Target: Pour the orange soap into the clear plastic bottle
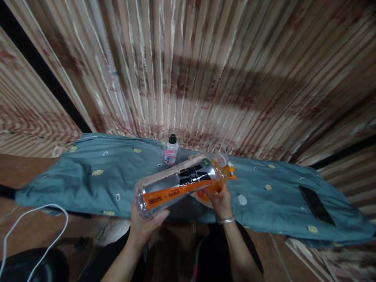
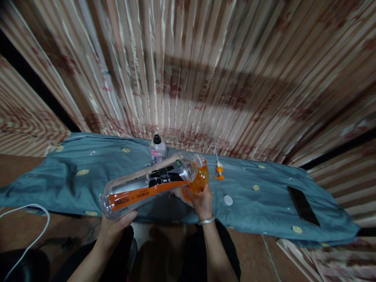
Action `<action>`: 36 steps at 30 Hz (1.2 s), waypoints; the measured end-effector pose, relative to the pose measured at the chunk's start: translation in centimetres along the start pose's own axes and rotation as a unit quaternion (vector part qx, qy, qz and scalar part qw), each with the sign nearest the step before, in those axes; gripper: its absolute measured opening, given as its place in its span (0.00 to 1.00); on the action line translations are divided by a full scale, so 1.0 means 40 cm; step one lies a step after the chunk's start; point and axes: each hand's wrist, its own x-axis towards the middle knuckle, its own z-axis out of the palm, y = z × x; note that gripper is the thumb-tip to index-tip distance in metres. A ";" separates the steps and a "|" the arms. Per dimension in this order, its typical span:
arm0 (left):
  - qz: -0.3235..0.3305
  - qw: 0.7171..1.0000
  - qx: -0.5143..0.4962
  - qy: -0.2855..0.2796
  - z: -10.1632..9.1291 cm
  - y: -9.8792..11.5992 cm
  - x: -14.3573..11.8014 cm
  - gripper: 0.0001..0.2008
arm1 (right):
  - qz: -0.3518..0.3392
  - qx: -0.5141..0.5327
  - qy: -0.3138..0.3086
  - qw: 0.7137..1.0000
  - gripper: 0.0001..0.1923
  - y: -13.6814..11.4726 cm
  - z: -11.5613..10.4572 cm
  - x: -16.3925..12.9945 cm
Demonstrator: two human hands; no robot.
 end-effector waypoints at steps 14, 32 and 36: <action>0.030 0.999 0.031 0.020 -0.013 -0.033 0.004 0.37 | -0.011 0.077 -0.037 0.996 0.35 -0.020 0.003 0.016; 0.036 0.998 0.055 0.024 -0.023 -0.082 -0.018 0.34 | -0.008 0.093 -0.062 0.994 0.34 -0.019 -0.004 0.010; 0.059 0.996 0.064 0.028 -0.032 -0.102 -0.013 0.35 | -0.015 0.095 -0.055 0.994 0.35 -0.019 0.000 0.009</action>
